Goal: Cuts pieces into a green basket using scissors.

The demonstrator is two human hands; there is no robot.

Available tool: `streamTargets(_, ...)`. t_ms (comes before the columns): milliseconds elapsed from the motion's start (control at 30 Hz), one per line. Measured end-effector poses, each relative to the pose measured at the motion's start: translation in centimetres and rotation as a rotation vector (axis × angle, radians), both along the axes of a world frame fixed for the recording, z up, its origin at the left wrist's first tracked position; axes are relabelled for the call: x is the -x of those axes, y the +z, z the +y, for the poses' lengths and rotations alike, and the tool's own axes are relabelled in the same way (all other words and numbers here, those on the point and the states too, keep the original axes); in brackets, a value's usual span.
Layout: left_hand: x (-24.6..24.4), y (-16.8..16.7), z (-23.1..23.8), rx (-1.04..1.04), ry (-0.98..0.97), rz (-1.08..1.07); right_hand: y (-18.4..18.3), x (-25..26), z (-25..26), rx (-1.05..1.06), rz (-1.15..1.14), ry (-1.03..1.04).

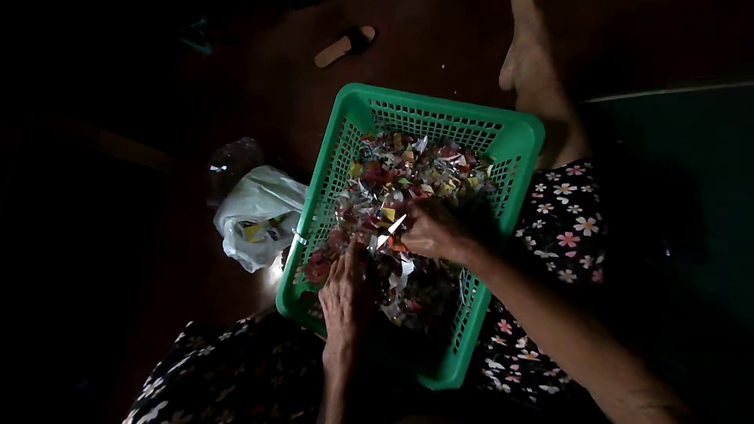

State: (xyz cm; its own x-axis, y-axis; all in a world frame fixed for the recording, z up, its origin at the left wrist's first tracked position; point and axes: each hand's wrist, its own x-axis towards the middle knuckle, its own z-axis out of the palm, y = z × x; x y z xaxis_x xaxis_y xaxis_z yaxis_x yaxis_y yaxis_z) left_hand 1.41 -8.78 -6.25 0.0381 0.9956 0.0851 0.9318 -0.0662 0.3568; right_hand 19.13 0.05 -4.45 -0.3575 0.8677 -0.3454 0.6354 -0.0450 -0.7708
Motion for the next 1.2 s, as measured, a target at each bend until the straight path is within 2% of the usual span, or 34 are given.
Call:
streamTargets(67, -0.3, -0.8, -0.3, -0.075, 0.027, -0.011, 0.3, 0.0, 0.0, 0.022, 0.009, -0.009)
streamTargets(167, -0.8, -1.5, -0.7, -0.077, 0.035, -0.060, 0.5, -0.2, -0.3, -0.004, 0.003, -0.016)
streamTargets(300, -0.3, 1.1, -0.5, 0.228, 0.036, -0.036, 0.6, -0.5, -0.3, -0.022, -0.041, -0.021)
streamTargets(400, 1.0, 1.3, -0.7, 0.310, -0.015, -0.049, 0.4, -0.5, -0.5, -0.058, -0.055, -0.018)
streamTargets(567, 1.2, 0.0, -0.4, 0.177, -0.081, -0.107, 0.2, 0.2, -0.7, 0.009, -0.066, 0.038)
streamTargets(667, 0.4, 0.2, -0.2, 0.164, -0.038, -0.096, -0.1, 0.3, -0.9, 0.043, -0.025, 0.083)
streamTargets(800, 0.1, 0.4, -1.0, 0.125, 0.023, -0.076, -0.6, -0.8, -0.8, -0.130, 0.109, -0.078)
streamTargets(867, 0.2, 0.6, -1.8, 0.163, 0.025, -0.101, -0.1, -1.7, 0.0, -0.276, -0.029, -0.142)
streamTargets(933, 0.5, 1.8, -2.1, 0.332, 0.001, -0.111, 1.1, -2.9, 1.0, -0.308, -0.227, -0.066)
streamTargets(1000, 1.3, 2.9, -2.2, 0.513, -0.021, -0.114, 2.0, -3.9, 1.8, -0.230, -0.343, 0.010)
streamTargets(1033, 1.8, 3.0, -2.4, 0.527, -0.014, -0.102, 2.3, -4.2, 2.2, -0.173, -0.412, 0.030)
streamTargets(1133, 3.0, 2.5, -3.2, 0.364, 0.034, -0.089, 2.0, -4.6, 1.6, -0.113, -0.586, 0.020)
streamTargets(1200, 3.4, 2.3, -3.5, 0.278, 0.079, -0.087, 1.3, -3.6, -0.9, -0.070, -0.623, 0.090)
